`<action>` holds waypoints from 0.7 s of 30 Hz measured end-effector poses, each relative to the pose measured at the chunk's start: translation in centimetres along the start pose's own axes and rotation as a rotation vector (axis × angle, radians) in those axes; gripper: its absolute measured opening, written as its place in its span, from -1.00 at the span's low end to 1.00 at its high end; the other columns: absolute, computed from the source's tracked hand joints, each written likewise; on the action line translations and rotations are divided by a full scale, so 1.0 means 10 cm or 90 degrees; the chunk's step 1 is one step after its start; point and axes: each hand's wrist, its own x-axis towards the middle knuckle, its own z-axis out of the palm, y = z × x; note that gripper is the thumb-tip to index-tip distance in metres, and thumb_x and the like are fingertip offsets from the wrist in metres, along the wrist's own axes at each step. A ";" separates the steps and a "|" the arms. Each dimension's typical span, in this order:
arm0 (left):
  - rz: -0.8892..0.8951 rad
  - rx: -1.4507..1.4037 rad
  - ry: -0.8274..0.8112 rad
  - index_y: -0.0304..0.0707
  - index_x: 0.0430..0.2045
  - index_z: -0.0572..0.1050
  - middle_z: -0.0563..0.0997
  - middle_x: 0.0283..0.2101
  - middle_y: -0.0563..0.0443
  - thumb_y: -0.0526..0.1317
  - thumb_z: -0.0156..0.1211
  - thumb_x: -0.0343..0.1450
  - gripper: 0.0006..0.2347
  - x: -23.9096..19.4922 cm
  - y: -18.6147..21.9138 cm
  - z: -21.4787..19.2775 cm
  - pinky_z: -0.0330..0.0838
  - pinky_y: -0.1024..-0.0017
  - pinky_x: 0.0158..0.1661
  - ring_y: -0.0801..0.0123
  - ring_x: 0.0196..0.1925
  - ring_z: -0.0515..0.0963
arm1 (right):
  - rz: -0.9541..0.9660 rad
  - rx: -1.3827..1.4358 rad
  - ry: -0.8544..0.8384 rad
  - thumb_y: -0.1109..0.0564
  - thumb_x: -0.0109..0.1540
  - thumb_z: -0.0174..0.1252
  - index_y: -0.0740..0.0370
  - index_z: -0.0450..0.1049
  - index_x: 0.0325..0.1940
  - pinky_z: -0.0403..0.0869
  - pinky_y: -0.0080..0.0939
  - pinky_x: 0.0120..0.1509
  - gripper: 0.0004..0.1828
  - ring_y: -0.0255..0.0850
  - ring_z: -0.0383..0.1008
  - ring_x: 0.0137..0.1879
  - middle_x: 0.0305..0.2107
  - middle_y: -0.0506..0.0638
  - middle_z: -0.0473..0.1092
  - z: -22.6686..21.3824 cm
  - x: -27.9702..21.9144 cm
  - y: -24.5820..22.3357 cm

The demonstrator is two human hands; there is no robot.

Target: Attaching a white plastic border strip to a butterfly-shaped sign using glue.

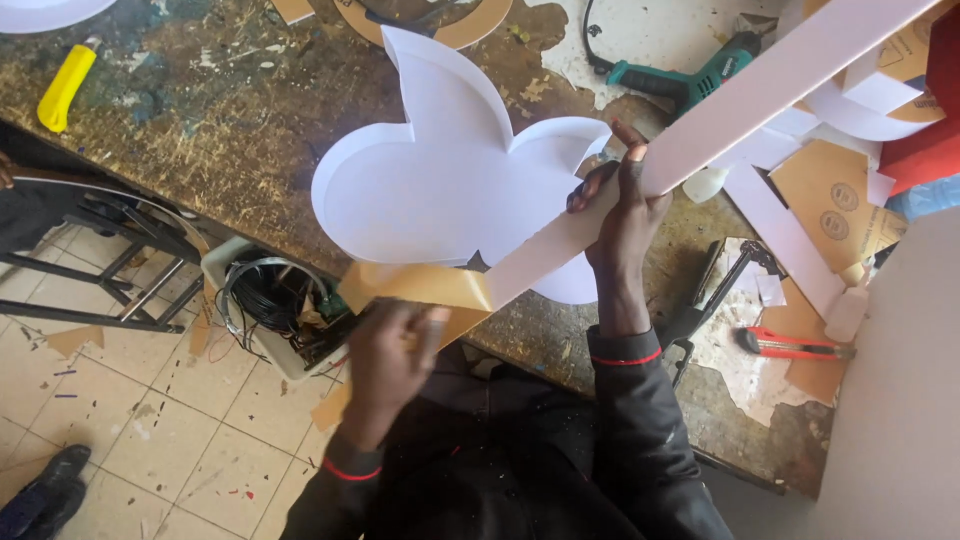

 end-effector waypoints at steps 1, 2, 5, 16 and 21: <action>-0.002 0.001 0.003 -0.09 -0.52 0.57 0.48 -0.58 0.07 0.05 0.47 0.55 -0.67 0.03 0.04 0.13 0.56 0.24 -0.40 0.07 -0.48 0.64 | 0.001 0.001 -0.003 -0.05 0.63 -0.06 0.42 0.45 0.45 0.67 -0.01 -0.40 -0.49 -0.06 0.56 -0.58 -0.63 0.08 0.38 0.01 -0.01 -0.02; -0.016 0.015 -0.096 -0.06 -0.58 0.50 0.38 -0.65 0.11 0.09 0.36 0.60 -0.61 0.06 0.08 0.25 0.42 0.33 -0.51 0.23 -0.62 0.48 | 0.005 -0.003 -0.019 -0.08 0.63 -0.06 0.40 0.45 0.44 0.67 -0.02 -0.39 -0.49 -0.06 0.57 -0.57 -0.63 0.09 0.39 0.02 -0.02 -0.04; -0.041 0.034 -0.265 -0.10 -0.62 0.44 0.28 -0.73 0.13 0.11 0.22 0.66 -0.54 0.25 0.26 0.41 0.27 0.36 -0.60 0.33 -0.74 0.36 | 0.009 0.001 -0.041 -0.11 0.62 -0.05 0.37 0.47 0.41 0.68 0.00 -0.38 -0.48 -0.04 0.59 -0.55 -0.63 0.11 0.40 0.04 -0.04 -0.16; -0.307 -0.511 -0.286 -0.29 -0.53 0.62 0.56 -0.70 -0.09 -0.16 0.22 0.66 -0.67 0.37 0.19 0.63 0.40 0.42 -0.47 0.38 -0.62 0.52 | 0.186 0.081 -0.135 -0.49 0.37 0.18 0.20 0.15 0.72 0.77 0.05 0.33 0.05 0.01 0.73 0.27 0.16 0.20 0.56 0.30 -0.09 -0.47; -0.372 -0.719 -0.135 -0.22 -0.46 0.55 0.60 -0.56 -0.13 0.02 0.27 0.64 -0.65 0.40 0.27 0.91 0.48 0.41 -0.40 0.24 -0.49 0.69 | 0.130 0.011 -0.011 -0.17 0.58 0.08 0.26 0.26 0.64 0.75 0.07 0.24 -0.35 -0.07 0.73 0.00 -0.11 0.08 0.60 0.43 -0.89 0.20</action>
